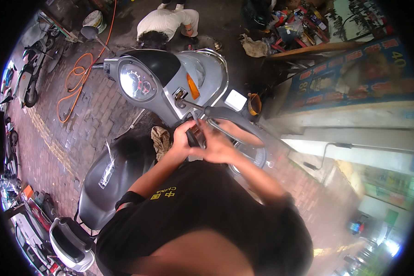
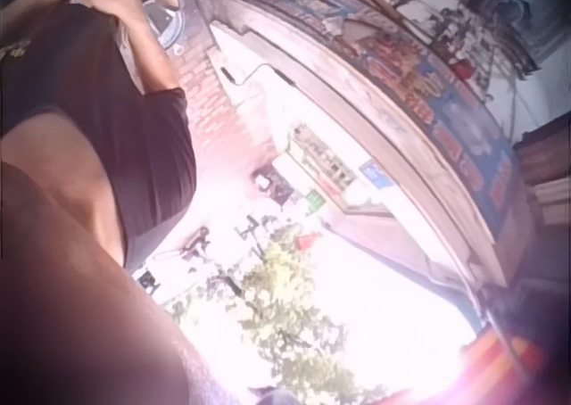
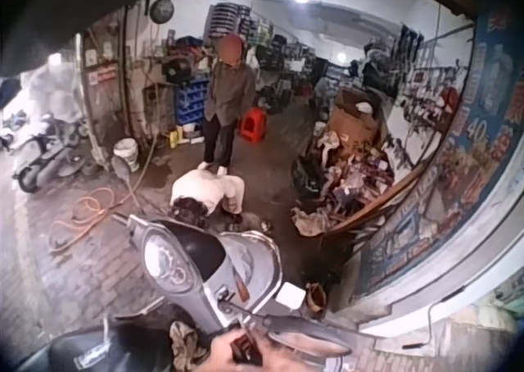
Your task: The person works on the front handlebar area of a scooter, repeatedly manipulating a small component near the right grip. Another person briefly pours liquid from a can into the scooter's fuel area. The person continues adjusting the handlebar component throughout the clip.
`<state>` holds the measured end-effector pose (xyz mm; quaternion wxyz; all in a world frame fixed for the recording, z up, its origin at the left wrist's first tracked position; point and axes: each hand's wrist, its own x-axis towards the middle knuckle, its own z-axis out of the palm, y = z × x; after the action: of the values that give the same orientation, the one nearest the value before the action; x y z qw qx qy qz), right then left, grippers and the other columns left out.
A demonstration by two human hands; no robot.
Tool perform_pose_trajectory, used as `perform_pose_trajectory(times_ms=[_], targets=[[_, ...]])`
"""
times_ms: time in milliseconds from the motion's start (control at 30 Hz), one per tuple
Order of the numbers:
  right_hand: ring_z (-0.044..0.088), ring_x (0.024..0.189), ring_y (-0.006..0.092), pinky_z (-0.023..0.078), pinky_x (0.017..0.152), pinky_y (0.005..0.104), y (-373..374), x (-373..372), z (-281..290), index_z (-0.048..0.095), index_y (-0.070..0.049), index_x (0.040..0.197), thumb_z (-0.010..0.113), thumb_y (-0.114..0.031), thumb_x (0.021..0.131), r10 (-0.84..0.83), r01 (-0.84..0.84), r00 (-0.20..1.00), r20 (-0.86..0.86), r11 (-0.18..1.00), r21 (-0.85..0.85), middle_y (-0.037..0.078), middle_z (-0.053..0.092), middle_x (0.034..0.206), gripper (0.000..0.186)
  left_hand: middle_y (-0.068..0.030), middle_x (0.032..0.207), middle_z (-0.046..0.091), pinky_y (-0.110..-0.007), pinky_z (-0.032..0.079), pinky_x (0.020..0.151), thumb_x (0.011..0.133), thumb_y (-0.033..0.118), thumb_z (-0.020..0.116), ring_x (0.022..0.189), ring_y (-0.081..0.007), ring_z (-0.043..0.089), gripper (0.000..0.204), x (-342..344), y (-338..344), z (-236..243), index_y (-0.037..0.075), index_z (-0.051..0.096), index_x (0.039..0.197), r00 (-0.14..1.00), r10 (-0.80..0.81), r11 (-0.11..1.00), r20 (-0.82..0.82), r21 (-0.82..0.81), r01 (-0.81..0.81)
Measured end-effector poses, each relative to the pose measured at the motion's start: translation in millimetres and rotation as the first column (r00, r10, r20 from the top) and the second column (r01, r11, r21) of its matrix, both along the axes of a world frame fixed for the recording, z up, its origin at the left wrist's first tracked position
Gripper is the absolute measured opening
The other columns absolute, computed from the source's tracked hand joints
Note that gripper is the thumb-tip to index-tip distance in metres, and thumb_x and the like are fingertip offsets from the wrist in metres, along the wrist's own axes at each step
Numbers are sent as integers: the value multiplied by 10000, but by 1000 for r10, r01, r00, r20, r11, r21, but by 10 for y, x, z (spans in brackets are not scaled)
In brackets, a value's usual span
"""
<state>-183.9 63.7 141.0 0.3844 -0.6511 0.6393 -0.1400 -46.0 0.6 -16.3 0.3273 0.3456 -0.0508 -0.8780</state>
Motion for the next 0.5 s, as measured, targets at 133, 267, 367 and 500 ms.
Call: perform_pose_trajectory(times_ms=[133, 267, 367, 500], targets=[[519, 1320, 316, 401, 1115, 411, -125, -153, -48, 265, 73, 1522, 748, -386, 898, -41, 11, 960, 277, 994, 106, 238, 520, 1421, 913, -81, 1090, 694, -381, 448, 995, 896, 240, 623, 1068, -232, 622, 311, -67, -2, 446, 42, 662, 1132, 999, 30, 998, 22, -53, -28], [495, 1350, 327, 389, 1129, 423, -131, -201, -120, 185, 86, 1543, 771, -357, 881, -76, 7, 948, 308, 976, 220, 269, 511, 1414, 989, -59, 1085, 692, -369, 462, 964, 897, 256, 626, 1035, -213, 630, 302, -48, -7, 286, 58, 657, 1123, 1000, 2, 994, 28, -106, 1], [529, 1317, 340, 397, 1123, 424, -192, -195, 89, 179, 80, 1548, 765, -351, 882, -124, -1, 939, 320, 932, 362, 249, 575, 1354, 986, -70, 1109, 692, -377, 465, 960, 897, 255, 631, 1048, -219, 625, 338, -66, 24, 398, 50, 649, 1165, 996, 55, 996, 73, -68, -50], [527, 1311, 332, 411, 1100, 433, -165, -134, 105, 205, 79, 1537, 771, -381, 871, -73, -1, 956, 283, 968, 252, 248, 553, 1380, 988, -83, 1143, 694, -360, 456, 968, 899, 222, 615, 1085, -224, 621, 349, -24, -5, 257, 28, 642, 1189, 999, 22, 996, 46, -91, -17]])
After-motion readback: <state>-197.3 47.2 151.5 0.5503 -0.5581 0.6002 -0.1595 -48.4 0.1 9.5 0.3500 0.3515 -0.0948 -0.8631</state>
